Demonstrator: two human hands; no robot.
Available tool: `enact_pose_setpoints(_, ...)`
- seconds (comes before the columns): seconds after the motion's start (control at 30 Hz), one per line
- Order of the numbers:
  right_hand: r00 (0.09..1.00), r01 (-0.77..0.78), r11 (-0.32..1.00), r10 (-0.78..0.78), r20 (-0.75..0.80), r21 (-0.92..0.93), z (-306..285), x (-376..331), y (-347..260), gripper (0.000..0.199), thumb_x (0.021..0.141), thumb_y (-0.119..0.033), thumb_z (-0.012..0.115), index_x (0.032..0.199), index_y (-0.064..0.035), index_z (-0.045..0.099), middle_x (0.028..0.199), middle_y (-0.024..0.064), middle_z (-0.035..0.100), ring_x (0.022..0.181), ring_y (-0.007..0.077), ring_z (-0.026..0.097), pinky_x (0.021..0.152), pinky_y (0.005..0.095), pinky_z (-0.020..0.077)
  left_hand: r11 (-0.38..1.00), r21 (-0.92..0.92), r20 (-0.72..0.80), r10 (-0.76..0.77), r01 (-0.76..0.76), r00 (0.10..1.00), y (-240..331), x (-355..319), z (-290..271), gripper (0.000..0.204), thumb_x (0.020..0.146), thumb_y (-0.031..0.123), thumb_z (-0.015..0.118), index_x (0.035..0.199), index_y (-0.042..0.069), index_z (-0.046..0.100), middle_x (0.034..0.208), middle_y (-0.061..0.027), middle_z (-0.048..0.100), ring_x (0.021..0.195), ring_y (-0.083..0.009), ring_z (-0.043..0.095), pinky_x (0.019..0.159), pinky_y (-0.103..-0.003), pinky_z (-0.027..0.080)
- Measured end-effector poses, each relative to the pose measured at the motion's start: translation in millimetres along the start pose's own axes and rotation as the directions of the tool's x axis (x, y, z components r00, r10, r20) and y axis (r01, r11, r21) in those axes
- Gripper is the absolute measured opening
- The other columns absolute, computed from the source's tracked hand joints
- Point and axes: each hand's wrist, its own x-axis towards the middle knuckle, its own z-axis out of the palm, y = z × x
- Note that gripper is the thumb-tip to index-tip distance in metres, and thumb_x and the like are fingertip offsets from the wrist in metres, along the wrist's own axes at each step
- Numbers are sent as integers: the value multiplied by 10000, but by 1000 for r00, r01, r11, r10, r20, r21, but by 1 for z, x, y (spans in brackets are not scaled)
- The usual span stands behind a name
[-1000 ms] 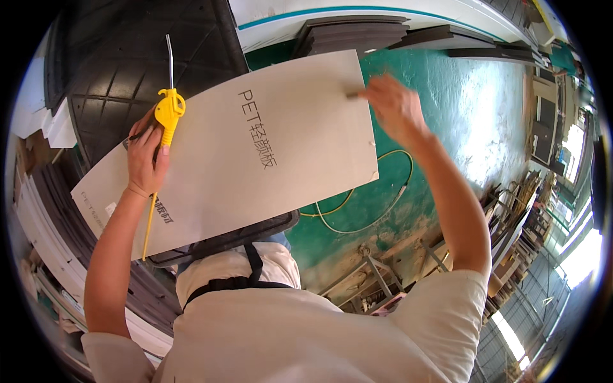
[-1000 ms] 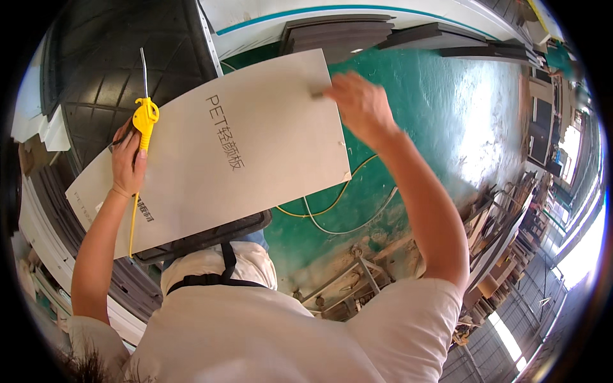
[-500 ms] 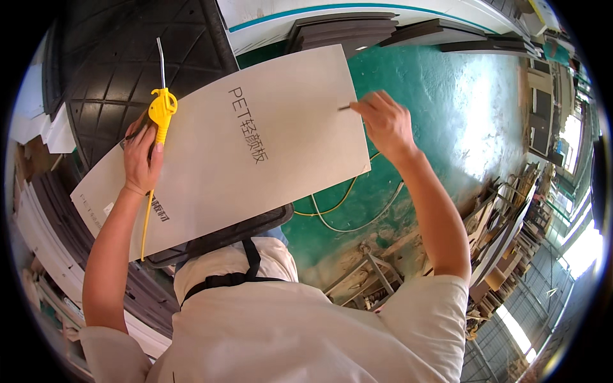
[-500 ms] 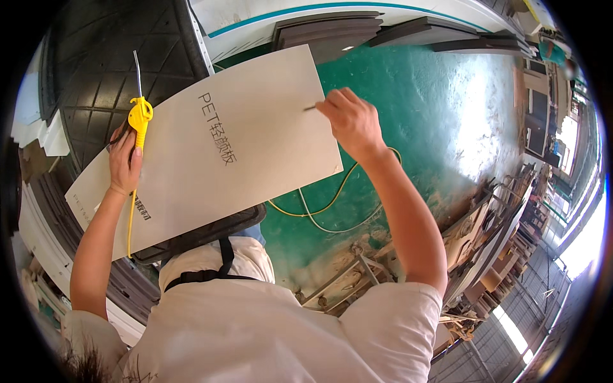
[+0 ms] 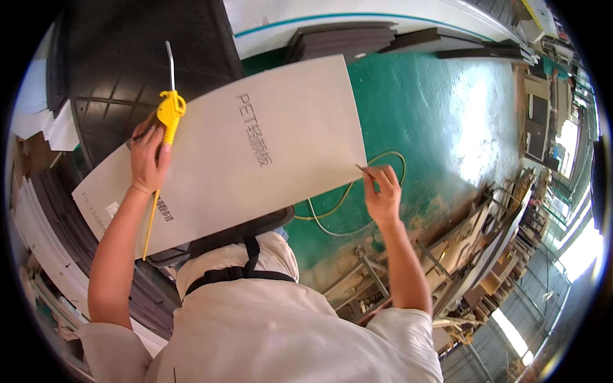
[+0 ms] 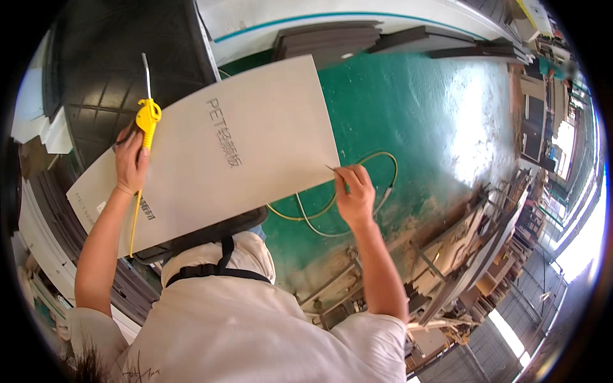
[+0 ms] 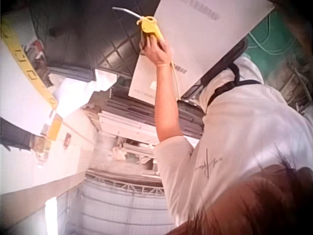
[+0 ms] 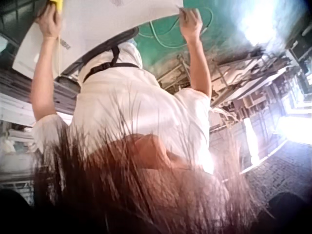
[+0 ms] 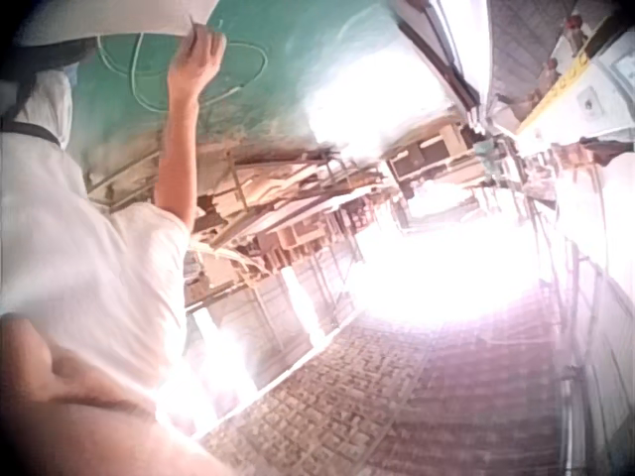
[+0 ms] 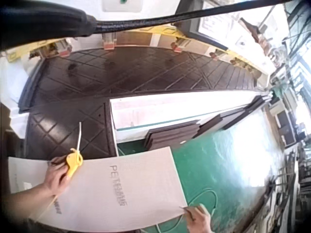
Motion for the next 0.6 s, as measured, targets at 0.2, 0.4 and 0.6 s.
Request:
enact_pose_setpoints(0.2,975,-172,921,209,-72,349,105,104,-104,120,908,-34,717,1028,-27,716,903,96,641,742,217,641,676,312,521,1000,-3,-17,-2,2,1000,5,9,-6,497,952,229,513,1362,-45,576,1395,-236,594,1362,-394,509,1135,-519,349)
enact_pose_setpoints(0.4,970,133,991,-129,-208,9,150,181,-108,74,903,-94,696,969,-91,730,920,87,670,783,249,686,692,364,550,999,7,2,-42,42,999,10,12,-11,496,957,251,487,1356,-22,598,1389,-212,612,1392,-361,506,1149,-504,335)
enact_pose_setpoints(0.6,877,-343,915,230,-423,-214,62,232,54,119,898,-134,705,956,-39,748,895,123,692,797,318,677,718,428,544,997,-59,1,-38,38,999,9,15,-12,510,948,261,491,1368,-7,601,1369,-207,629,1395,-349,510,1142,-511,340)
